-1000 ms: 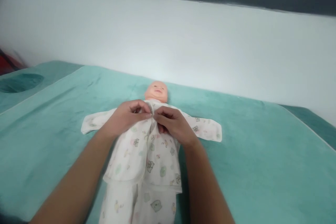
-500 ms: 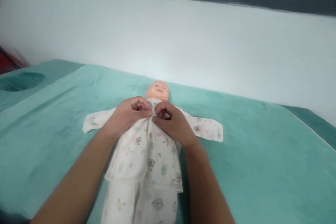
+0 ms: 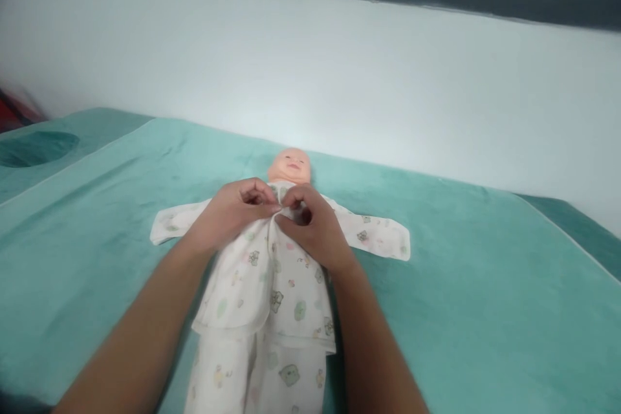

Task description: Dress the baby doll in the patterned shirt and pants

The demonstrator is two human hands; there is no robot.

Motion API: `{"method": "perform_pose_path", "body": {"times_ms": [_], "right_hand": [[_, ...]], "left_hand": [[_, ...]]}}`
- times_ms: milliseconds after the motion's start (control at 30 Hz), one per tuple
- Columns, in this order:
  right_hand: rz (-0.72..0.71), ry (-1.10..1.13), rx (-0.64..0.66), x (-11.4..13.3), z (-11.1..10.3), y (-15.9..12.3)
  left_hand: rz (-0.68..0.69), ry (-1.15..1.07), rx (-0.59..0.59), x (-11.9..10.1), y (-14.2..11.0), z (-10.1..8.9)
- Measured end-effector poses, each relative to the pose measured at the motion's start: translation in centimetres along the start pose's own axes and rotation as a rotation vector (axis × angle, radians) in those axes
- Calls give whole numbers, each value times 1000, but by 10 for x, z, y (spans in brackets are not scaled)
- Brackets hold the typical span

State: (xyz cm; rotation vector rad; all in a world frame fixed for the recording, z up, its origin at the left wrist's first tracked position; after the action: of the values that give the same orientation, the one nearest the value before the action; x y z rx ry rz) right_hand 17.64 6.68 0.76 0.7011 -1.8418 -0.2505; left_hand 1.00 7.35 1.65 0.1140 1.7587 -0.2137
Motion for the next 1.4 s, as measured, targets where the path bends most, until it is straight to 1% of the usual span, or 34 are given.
{"method": "perform_pose_path", "body": {"times_ms": [133, 367, 533, 600, 667, 800, 900, 967, 1033, 1167, 1267, 1400], "right_hand": [[1, -4, 5, 1, 0, 0], [36, -22, -10, 2, 0, 0], [46, 8, 47, -2, -3, 1], [39, 53, 68, -5, -5, 1], [35, 97, 75, -7, -6, 1], [78, 144, 23, -10, -5, 1], [99, 145, 1, -10, -5, 1], [85, 147, 16, -9, -5, 2], [68, 155, 32, -9, -5, 2], [75, 167, 25, -10, -5, 2], [110, 155, -18, -9, -3, 2], [196, 86, -48, -7, -1, 1]], "left_hand": [[-1, 48, -1, -1, 0, -1], [21, 119, 55, -5, -4, -3], [30, 97, 69, -3, -3, -3], [21, 53, 65, -1, -2, -2], [0, -44, 72, 2, 0, -2], [-29, -251, 139, 5, 1, 0], [-37, -304, 182, 4, 0, 0], [-25, -253, 178, 3, -1, 0], [8, -153, 147, 2, -2, -1], [112, 33, 81, 3, 0, -2], [175, 125, 38, 5, 2, -3], [174, 187, -46, 6, 3, -4]]}}
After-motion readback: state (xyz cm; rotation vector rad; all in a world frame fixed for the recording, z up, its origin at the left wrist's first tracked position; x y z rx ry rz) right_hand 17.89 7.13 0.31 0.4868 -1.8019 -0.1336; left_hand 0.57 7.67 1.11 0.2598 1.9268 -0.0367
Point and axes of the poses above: each hand's wrist, its own y-axis towards the middle knuckle, its own z-axis out of the palm, x = y × z, the point moved 3 cm from there along y, towards the middle knuckle, and after that the axes turned 11 degrees about -z, right-handed, at the moved point
